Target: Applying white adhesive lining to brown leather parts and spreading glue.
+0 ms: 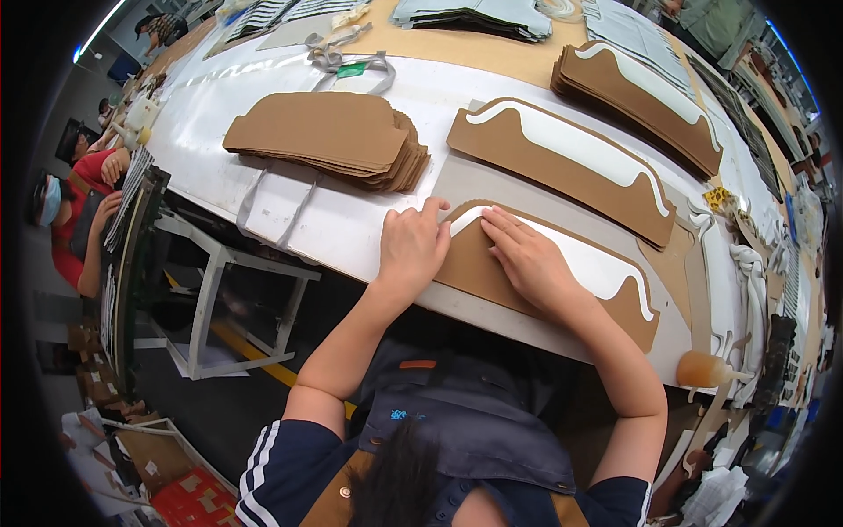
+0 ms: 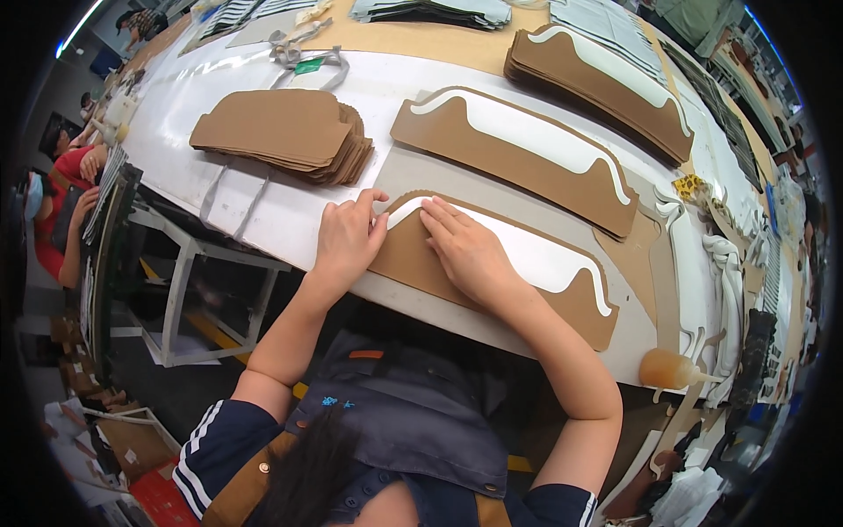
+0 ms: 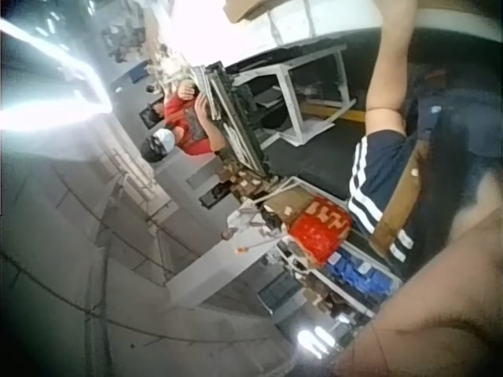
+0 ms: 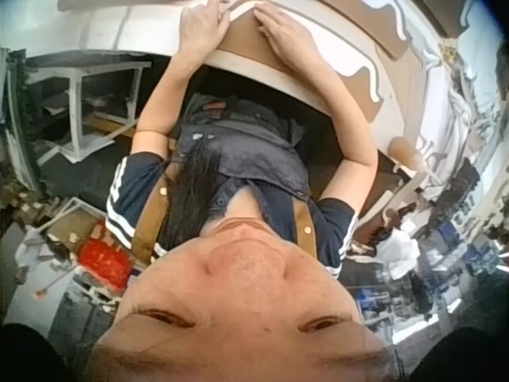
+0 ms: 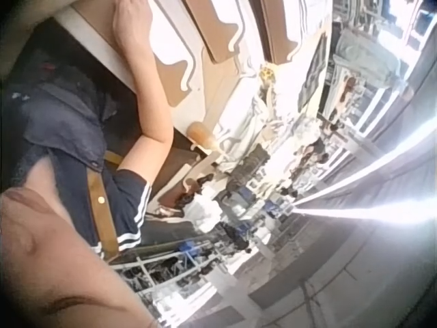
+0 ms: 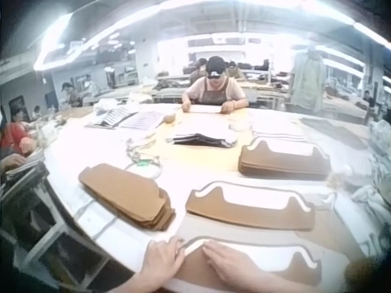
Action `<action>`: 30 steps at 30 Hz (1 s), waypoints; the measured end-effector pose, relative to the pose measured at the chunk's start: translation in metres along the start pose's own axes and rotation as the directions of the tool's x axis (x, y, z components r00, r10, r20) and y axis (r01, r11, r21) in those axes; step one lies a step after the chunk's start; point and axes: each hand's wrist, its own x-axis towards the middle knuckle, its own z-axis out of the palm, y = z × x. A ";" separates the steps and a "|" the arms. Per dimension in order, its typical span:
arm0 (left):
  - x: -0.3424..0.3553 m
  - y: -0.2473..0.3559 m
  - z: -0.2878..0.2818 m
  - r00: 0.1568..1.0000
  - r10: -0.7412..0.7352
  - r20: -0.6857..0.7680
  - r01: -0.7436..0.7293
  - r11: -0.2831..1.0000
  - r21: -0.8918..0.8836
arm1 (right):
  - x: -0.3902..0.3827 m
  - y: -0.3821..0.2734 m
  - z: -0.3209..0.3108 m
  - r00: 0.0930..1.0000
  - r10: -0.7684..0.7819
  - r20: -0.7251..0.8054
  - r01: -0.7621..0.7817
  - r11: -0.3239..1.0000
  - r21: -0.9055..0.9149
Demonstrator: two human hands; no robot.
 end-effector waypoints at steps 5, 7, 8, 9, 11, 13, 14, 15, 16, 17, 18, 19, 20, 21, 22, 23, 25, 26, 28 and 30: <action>-0.004 -0.001 0.002 0.999 0.015 -0.048 -0.015 1.000 0.002 | 0.007 -0.004 0.003 0.999 -0.036 0.017 0.035 0.997 0.063; -0.007 -0.002 0.001 0.997 0.024 -0.068 -0.023 1.000 0.008 | 0.009 -0.007 0.006 0.999 -0.046 0.023 0.044 0.997 0.067; -0.009 -0.002 -0.001 0.998 0.006 -0.062 -0.007 1.000 -0.007 | 0.010 -0.007 0.008 0.998 -0.053 0.028 0.051 0.996 0.070; -0.012 -0.003 -0.003 0.998 -0.011 -0.056 0.010 1.000 -0.021 | 0.010 -0.007 0.009 0.998 -0.055 0.028 0.052 0.996 0.073; -0.022 -0.007 -0.008 0.996 -0.019 -0.089 0.016 0.999 -0.035 | 0.011 -0.008 0.010 0.999 -0.048 0.022 0.047 0.998 0.037; -0.033 -0.008 -0.013 0.992 -0.027 -0.121 0.021 0.999 -0.049 | 0.013 -0.011 0.008 0.998 -0.058 0.020 0.058 0.998 0.021; -0.040 -0.008 -0.016 0.992 0.022 -0.124 -0.024 1.000 -0.014 | 0.014 -0.013 0.008 0.998 -0.068 0.017 0.068 0.998 0.001; -0.045 -0.007 -0.018 0.990 0.071 -0.125 -0.069 0.997 0.020 | 0.015 -0.014 0.009 0.998 -0.067 0.018 0.067 0.998 0.004; -0.051 -0.005 -0.018 0.990 0.070 -0.122 -0.068 0.997 0.021 | 0.015 -0.016 0.010 0.998 -0.064 0.004 0.064 0.998 -0.016; -0.056 -0.003 -0.019 0.993 0.084 -0.088 -0.082 0.996 0.021 | 0.015 -0.017 0.011 0.998 -0.064 -0.009 0.064 0.997 -0.034; -0.059 -0.002 -0.019 0.994 0.098 -0.054 -0.097 0.995 0.021 | 0.015 -0.018 0.012 0.998 -0.065 -0.008 0.065 0.997 -0.032; -0.061 -0.002 -0.018 0.994 0.096 -0.054 -0.095 0.995 0.021 | 0.015 -0.018 0.013 0.997 -0.068 -0.024 0.066 0.997 -0.042; -0.062 -0.002 -0.017 0.993 0.103 -0.056 -0.099 0.993 0.059 | 0.015 -0.018 0.014 0.997 -0.070 -0.040 0.068 0.996 -0.052; -0.062 -0.003 -0.017 0.992 0.109 -0.059 -0.103 0.990 0.096 | 0.016 -0.019 0.014 0.997 -0.071 -0.039 0.069 0.996 -0.052; -0.062 -0.003 -0.017 0.992 0.108 -0.059 -0.102 0.990 0.096 | 0.016 -0.019 0.015 0.997 -0.068 -0.043 0.066 0.997 -0.050; -0.062 -0.003 -0.017 0.993 0.105 -0.054 -0.098 0.989 0.114 | 0.016 -0.020 0.015 0.997 -0.063 -0.047 0.061 0.997 -0.048; -0.062 -0.004 -0.017 0.994 0.102 -0.048 -0.095 0.987 0.130 | 0.016 -0.019 0.017 0.997 -0.059 -0.050 0.057 0.997 -0.046; -0.063 -0.004 -0.017 0.994 0.099 -0.052 -0.092 0.987 0.130 | 0.016 -0.020 0.017 0.997 -0.056 -0.053 0.053 0.998 -0.042; -0.063 -0.005 -0.016 0.994 0.097 -0.056 -0.089 0.988 0.129 | 0.016 -0.020 0.017 0.997 -0.057 -0.054 0.055 0.997 -0.047; -0.063 -0.005 -0.015 0.993 0.102 -0.068 -0.093 0.989 0.116 | 0.016 -0.020 0.017 0.997 -0.061 -0.057 0.058 0.997 -0.052</action>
